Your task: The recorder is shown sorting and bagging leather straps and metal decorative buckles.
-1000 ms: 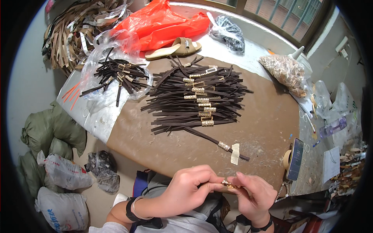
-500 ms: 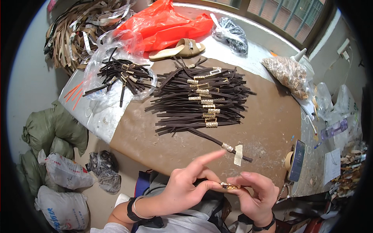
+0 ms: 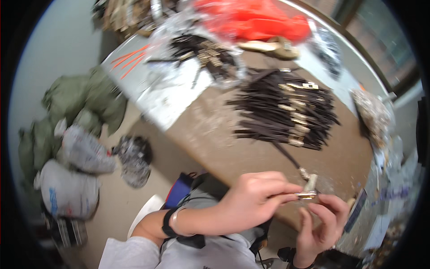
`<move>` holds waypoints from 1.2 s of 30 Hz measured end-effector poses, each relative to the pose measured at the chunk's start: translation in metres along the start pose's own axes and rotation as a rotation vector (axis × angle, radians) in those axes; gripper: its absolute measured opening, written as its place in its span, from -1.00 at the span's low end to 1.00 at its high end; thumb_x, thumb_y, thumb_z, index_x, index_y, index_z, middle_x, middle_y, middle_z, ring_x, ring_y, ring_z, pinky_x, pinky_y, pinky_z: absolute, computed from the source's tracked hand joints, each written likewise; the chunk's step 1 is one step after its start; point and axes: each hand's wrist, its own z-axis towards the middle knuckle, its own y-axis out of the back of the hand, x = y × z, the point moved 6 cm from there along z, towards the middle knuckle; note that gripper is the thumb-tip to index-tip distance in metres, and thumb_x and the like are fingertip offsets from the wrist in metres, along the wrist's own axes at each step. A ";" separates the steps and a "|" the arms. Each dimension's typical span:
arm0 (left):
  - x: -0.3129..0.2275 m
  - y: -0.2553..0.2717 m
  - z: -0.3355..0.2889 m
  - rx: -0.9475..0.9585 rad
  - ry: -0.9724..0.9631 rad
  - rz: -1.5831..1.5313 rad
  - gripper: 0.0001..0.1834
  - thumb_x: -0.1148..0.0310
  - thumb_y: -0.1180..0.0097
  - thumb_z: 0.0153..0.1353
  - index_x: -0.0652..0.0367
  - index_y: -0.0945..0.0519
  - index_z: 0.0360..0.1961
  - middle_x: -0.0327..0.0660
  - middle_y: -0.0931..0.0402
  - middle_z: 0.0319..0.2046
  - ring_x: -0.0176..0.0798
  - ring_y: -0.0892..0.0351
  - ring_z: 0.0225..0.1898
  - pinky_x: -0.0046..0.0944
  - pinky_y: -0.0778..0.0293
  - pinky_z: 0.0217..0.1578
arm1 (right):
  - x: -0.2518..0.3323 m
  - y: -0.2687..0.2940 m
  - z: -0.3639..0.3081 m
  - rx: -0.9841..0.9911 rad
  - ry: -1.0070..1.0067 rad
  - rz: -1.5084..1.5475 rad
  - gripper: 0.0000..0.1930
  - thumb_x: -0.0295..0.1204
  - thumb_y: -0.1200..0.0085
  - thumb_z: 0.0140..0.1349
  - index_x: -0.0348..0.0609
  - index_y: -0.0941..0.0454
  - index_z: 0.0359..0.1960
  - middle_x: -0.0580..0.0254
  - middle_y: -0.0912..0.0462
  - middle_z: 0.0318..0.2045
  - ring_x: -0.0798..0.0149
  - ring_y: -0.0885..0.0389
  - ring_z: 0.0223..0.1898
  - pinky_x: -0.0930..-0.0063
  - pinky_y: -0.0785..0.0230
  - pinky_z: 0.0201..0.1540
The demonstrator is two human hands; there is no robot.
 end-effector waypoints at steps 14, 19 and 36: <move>-0.003 0.052 -0.041 -0.269 -0.083 0.123 -0.88 0.50 -0.18 0.06 0.34 -0.64 -0.37 -0.03 -0.52 -0.51 -0.03 -0.56 -0.46 -0.25 -0.46 -0.43 | -0.001 -0.067 0.001 0.168 -0.206 0.499 -0.90 -0.75 -0.10 0.09 -0.37 -0.53 -0.35 0.27 -0.34 -0.29 0.46 -0.38 -0.28 0.70 -0.25 -0.22; 0.030 0.031 -0.016 0.087 0.398 -0.353 -0.72 0.37 -0.21 0.16 0.39 -0.63 -0.20 -0.11 -0.66 -0.36 -0.46 -0.57 -0.36 -0.41 -0.51 -0.33 | -0.005 -0.064 0.005 0.060 -0.187 0.471 -0.81 -0.72 -0.20 -0.09 -0.30 -0.61 -0.39 0.20 -0.51 -0.36 0.45 -0.44 -0.46 0.68 -0.29 -0.42; 0.012 0.008 -0.005 0.037 0.310 -0.254 -0.82 0.59 -0.21 0.12 0.31 -0.67 -0.21 -0.19 -0.60 -0.36 -0.44 -0.55 -0.35 -0.48 -0.46 -0.32 | -0.047 -0.008 0.011 -0.256 -0.517 1.164 -0.90 -0.66 0.02 0.09 -0.30 -0.38 -0.35 -0.09 -0.47 -0.22 0.17 -0.59 -0.29 0.61 -0.55 -0.55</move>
